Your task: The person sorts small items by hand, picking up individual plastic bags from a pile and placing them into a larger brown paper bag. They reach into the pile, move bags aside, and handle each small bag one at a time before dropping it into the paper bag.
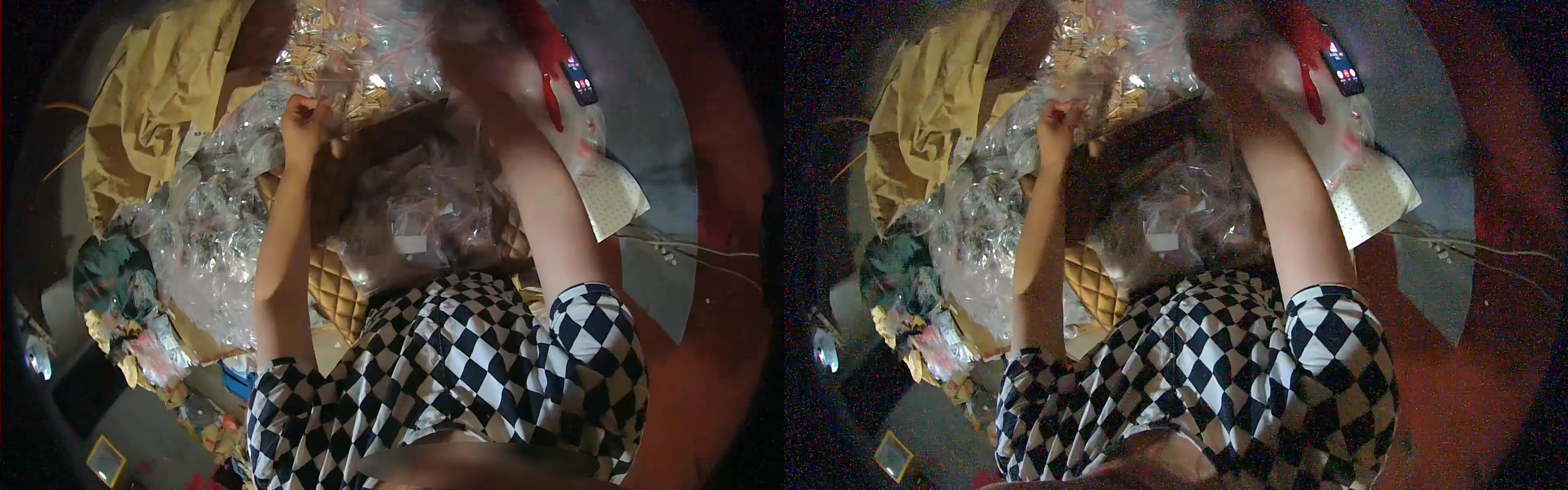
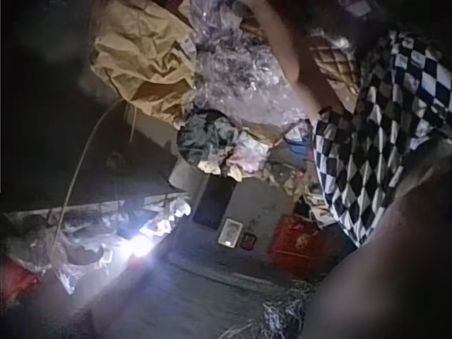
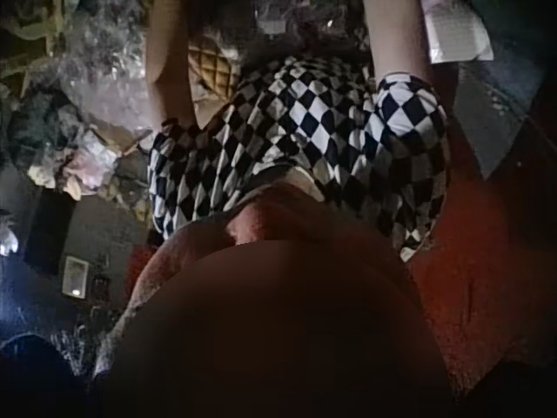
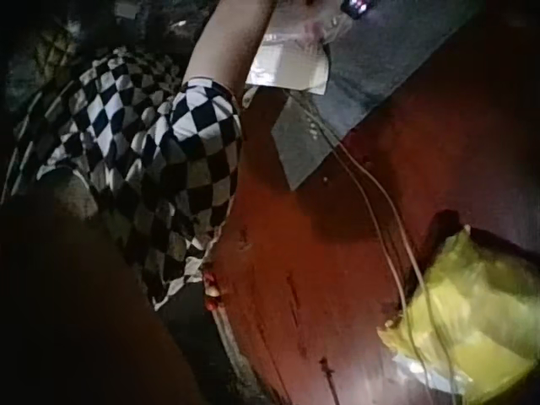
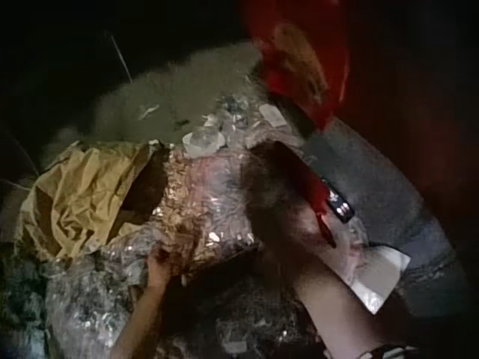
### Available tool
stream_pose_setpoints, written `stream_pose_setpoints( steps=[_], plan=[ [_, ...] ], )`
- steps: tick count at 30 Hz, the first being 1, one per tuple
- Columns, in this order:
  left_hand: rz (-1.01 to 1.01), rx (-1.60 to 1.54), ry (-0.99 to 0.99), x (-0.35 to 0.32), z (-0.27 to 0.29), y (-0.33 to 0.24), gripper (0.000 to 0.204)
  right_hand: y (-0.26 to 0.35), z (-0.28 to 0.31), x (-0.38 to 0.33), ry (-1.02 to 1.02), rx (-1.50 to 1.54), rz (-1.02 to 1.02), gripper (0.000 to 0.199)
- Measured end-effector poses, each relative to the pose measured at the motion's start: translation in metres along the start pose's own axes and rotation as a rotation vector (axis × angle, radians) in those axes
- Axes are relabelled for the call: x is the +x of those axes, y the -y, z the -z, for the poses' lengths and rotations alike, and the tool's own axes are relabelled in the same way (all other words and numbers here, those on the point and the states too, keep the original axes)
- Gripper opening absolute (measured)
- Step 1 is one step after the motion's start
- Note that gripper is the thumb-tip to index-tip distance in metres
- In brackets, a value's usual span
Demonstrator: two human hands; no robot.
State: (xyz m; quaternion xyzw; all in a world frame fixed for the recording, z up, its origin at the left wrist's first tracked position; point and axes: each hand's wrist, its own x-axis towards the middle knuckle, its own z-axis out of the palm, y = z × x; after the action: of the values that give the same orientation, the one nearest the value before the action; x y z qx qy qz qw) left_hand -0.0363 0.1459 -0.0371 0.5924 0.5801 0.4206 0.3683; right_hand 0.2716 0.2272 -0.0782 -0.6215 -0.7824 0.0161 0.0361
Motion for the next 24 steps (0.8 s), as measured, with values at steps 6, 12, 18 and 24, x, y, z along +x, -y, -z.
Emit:
stream_pose_setpoints(
  steps=[6,12,18,24],
  plan=[
    [0.085,-0.254,-0.205,-0.019,-0.003,-0.036,0.015,0.011,-0.008,-0.001,0.114,-0.135,0.043,0.026],
    [0.287,-0.340,-0.036,-0.035,0.011,-0.032,0.013,-0.009,-0.015,0.018,-0.248,0.185,0.055,0.029],
    [-0.166,0.242,0.275,-0.068,-0.009,-0.065,0.013,0.075,0.089,-0.084,-0.105,0.931,0.172,0.020],
    [0.070,0.098,0.457,-0.133,-0.016,-0.079,0.009,0.086,0.049,-0.214,0.218,1.627,0.123,0.027]
  ],
)
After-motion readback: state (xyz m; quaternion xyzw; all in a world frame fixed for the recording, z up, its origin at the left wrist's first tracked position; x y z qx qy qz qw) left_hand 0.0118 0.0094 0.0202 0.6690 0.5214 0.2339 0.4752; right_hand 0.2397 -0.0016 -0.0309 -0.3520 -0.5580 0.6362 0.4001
